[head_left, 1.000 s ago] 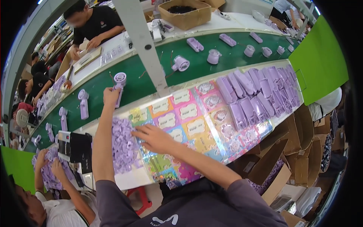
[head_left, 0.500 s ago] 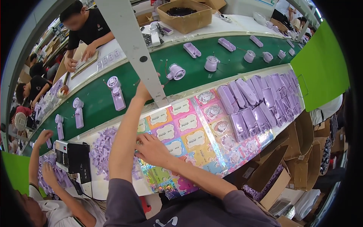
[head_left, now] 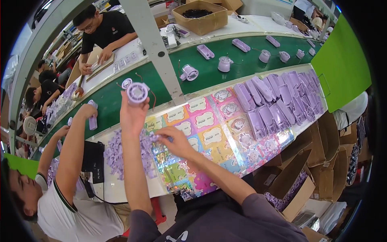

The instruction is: The person assembles small purple plastic electronic devices by hand, combining internal wiring, small motors, fan blades, and circuit boards into purple plastic cases.

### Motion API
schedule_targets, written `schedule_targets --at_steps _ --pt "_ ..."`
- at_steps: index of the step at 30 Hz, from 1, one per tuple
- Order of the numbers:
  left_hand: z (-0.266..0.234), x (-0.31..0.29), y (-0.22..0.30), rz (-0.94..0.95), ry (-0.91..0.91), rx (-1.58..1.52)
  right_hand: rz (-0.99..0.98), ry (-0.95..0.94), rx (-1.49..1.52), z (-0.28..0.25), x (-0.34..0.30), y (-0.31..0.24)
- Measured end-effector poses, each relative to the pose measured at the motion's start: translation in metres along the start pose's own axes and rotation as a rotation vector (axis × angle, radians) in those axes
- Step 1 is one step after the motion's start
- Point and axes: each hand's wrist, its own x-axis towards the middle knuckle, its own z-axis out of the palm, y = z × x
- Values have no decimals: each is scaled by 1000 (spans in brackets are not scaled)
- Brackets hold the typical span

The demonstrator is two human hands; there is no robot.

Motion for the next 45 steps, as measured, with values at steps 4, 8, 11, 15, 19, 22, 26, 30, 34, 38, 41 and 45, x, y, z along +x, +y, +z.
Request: schedule_targets --at_steps 4,8,11,15,19,22,26,30,34,38,41,45 --pt "20 -69 -14 105 208 -11 308 -57 441 -10 -1 7" --pt "12 -122 -38 27 141 -140 388 -15 427 -38 -11 -8" --pt "15 -144 -67 -8 226 -37 301 184 380 -70 -22 -43" --pt "32 -156 -100 -74 306 100 79 82 7 -95 -39 -80" --pt "33 -161 -110 -66 248 238 43 -37 -355 -100 -47 -95" --pt "39 -164 -116 -58 172 257 188 39 -250 -102 -55 -92" --pt "43 -169 -113 -78 98 184 318 2 -170 -100 -59 -99" --pt "43 -170 -105 -133 -6 376 227 -26 -172 -99 -64 -99" --pt "33 -172 -112 -273 61 676 163 -4 -213 -91 -71 -91" --pt "38 -171 -121 -230 79 625 157 122 -207 -84 -85 -68" --pt "34 -176 -129 -53 96 703 188 117 -235 -85 -90 -69" --pt "26 -176 -130 39 129 725 408 -66 144 -94 -98 -77"
